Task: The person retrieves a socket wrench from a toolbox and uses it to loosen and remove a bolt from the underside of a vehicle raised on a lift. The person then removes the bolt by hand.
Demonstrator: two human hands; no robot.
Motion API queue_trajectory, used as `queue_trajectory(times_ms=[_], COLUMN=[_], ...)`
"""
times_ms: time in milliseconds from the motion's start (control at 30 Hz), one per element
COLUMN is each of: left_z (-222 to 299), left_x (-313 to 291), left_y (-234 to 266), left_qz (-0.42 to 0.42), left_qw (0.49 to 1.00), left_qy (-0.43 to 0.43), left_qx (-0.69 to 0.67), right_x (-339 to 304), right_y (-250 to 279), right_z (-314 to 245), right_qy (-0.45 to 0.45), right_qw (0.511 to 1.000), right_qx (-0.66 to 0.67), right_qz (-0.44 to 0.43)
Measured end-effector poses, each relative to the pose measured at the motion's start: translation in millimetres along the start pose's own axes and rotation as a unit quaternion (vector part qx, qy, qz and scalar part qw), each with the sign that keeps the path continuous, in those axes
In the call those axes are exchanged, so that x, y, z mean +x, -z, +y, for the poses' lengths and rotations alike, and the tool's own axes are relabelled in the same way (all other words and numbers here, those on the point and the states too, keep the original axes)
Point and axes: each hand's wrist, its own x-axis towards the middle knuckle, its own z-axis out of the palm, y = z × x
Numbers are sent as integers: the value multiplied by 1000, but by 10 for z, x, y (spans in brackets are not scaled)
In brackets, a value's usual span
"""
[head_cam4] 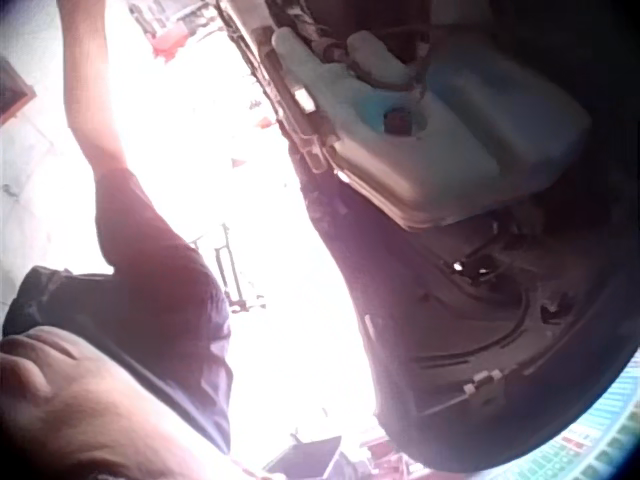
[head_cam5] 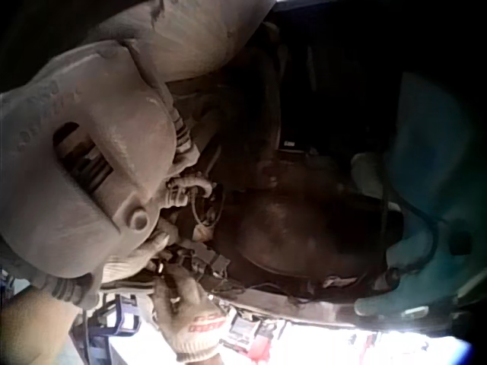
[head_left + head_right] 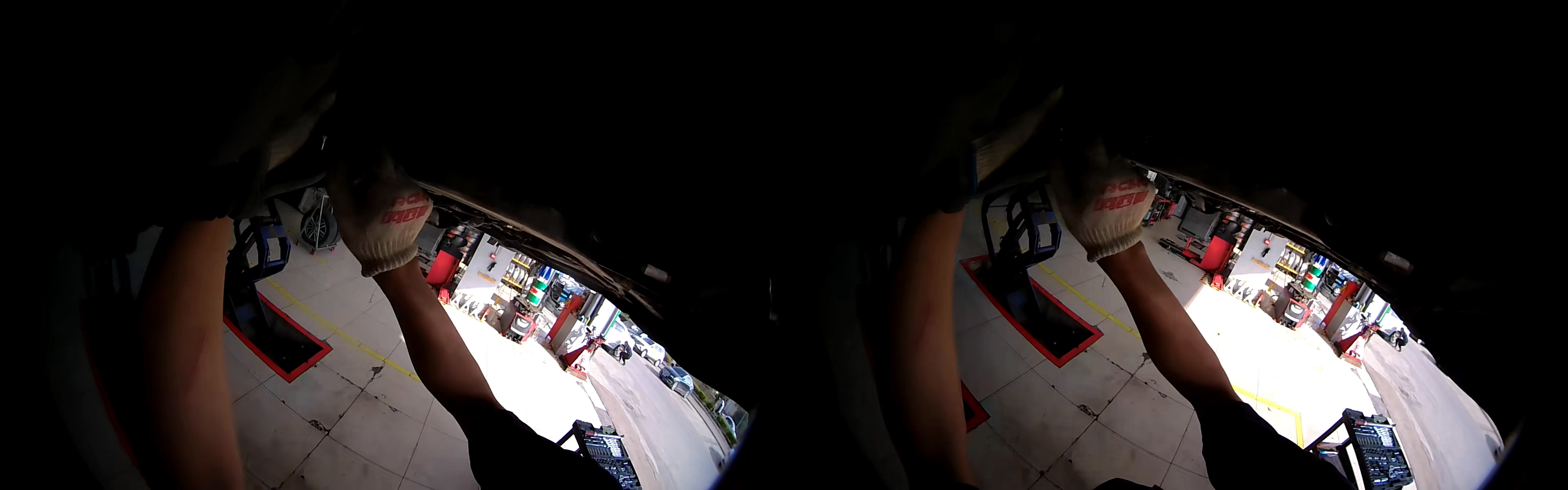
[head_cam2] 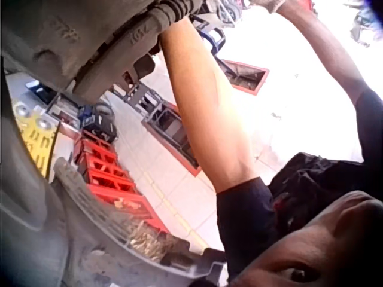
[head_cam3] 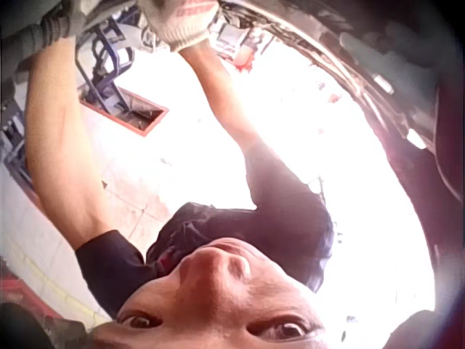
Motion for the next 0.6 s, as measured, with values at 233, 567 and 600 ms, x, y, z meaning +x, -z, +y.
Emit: queue_trajectory(times_ms=[233, 567, 600], left_z=[-162, -220, -153], left_x=[-114, -195, -223], left_y=[-60, -3, -22], left_qz=[35, 84, 90], left_qw=[966, 945, 943], left_qy=[52, 48, 41], left_qx=[-249, -312, -317], right_x=[-118, -476, -386], right_y=[-85, -377, -228], right_z=[-187, -86, -151], right_qy=[106, 45, 18], right_qw=[987, 993, 996], right_qx=[-114, -95, -83], right_qz=[31, 49, -25])
